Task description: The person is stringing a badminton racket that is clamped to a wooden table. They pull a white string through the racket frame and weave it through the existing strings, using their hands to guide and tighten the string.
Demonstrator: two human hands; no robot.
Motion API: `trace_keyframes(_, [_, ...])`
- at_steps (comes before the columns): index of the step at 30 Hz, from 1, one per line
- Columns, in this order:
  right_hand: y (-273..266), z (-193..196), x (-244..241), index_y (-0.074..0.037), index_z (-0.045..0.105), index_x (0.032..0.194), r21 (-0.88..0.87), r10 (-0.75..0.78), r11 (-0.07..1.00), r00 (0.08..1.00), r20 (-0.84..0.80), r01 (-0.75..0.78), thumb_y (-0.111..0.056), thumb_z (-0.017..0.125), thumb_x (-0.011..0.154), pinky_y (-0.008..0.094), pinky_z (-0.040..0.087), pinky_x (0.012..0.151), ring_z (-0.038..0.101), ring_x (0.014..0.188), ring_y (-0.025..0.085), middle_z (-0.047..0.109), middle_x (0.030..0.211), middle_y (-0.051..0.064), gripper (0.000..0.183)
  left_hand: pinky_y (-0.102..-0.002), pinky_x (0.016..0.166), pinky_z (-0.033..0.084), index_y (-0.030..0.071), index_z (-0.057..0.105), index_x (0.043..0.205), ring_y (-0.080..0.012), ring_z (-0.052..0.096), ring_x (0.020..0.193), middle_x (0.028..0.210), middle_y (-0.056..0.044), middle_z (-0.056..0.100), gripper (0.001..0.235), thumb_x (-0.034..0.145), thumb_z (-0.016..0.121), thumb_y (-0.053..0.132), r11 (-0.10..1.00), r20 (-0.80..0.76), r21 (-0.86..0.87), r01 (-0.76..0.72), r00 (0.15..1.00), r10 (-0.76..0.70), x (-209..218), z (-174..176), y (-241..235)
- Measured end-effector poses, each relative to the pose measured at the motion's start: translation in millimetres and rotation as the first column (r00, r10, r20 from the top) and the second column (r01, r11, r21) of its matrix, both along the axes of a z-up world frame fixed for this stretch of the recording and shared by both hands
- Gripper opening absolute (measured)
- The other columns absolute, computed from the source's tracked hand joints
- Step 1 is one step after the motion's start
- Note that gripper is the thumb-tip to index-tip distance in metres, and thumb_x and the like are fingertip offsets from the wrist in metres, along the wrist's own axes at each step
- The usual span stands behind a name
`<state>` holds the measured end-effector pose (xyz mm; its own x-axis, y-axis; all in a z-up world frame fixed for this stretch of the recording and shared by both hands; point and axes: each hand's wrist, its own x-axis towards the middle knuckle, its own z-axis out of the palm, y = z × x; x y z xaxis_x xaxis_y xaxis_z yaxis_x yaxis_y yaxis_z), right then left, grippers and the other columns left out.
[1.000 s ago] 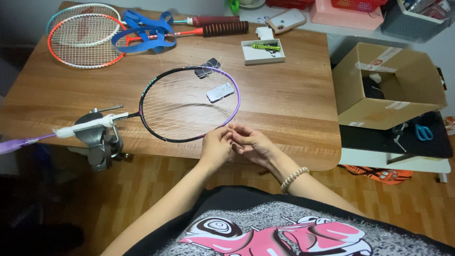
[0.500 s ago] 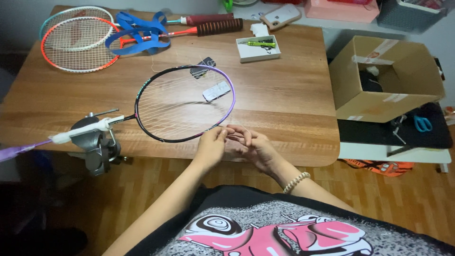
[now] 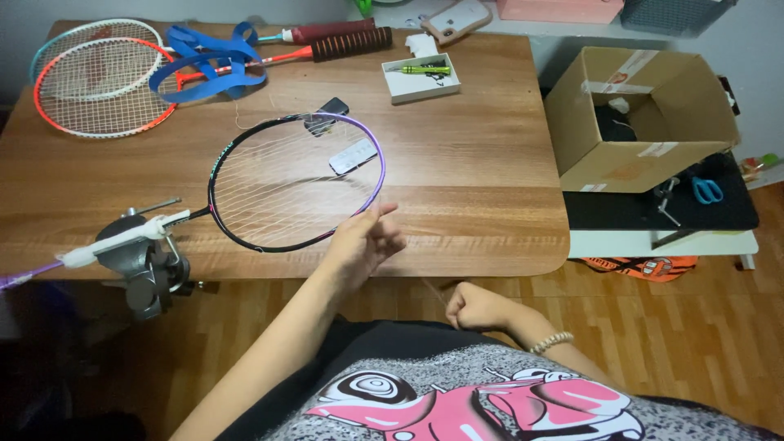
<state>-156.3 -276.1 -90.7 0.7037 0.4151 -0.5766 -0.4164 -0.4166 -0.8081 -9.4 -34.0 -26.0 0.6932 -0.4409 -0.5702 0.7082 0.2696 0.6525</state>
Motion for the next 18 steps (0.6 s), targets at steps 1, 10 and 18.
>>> trace_keyframes(1, [4.6, 14.0, 3.5, 0.003, 0.068, 0.065, -0.059, 0.023, 0.998, 1.000, 0.004, -0.022, 0.008, 0.049, 0.068, 0.033, 0.046, 0.052, 0.056, 0.057, 0.020, 0.063, 0.060, 0.012, 0.021, -0.033, 0.080, 0.056, 0.006, 0.061, 0.127, -0.0140, 0.063, 0.081, 0.086, 0.000, 0.065, 0.036, 0.108, 0.048, 0.033, 0.988, 0.072, -0.135, 0.078, 0.995, -0.068, 2.5, -20.9, 2.6])
trace_keyframes(10, [52.8, 111.6, 78.2, -0.004, 0.066, 0.131, 0.439, -0.362, 0.796, 0.909, -0.207, 0.417, -0.021, 0.057, 0.095, 0.028, 0.059, 0.077, 0.071, 0.089, 0.011, 0.076, 0.097, 0.000, 0.041, -0.030, 0.070, 0.049, 0.010, 0.078, 0.098, -0.0094, 0.063, 0.075, 0.081, -0.001, 0.072, 0.027, 0.104, 0.058, 0.027, 0.527, 0.367, 0.458, 0.716, 0.388, -0.846, -40.6, -4.3, 3.3])
trace_keyframes(18, [57.5, 81.4, 85.6, -0.003, 0.066, 0.135, 0.607, -0.405, 0.622, 0.867, -0.291, 0.495, -0.018, 0.066, 0.098, 0.020, 0.034, 0.052, 0.039, 0.055, 0.004, 0.046, 0.066, -0.010, 0.040, -0.032, 0.079, 0.056, 0.007, 0.082, 0.105, -0.0174, 0.069, 0.085, 0.092, -0.009, 0.078, 0.027, 0.101, 0.062, 0.023, 0.311, 0.095, 0.661, 0.683, 0.335, -0.937, -0.9, -46.8, 25.6])
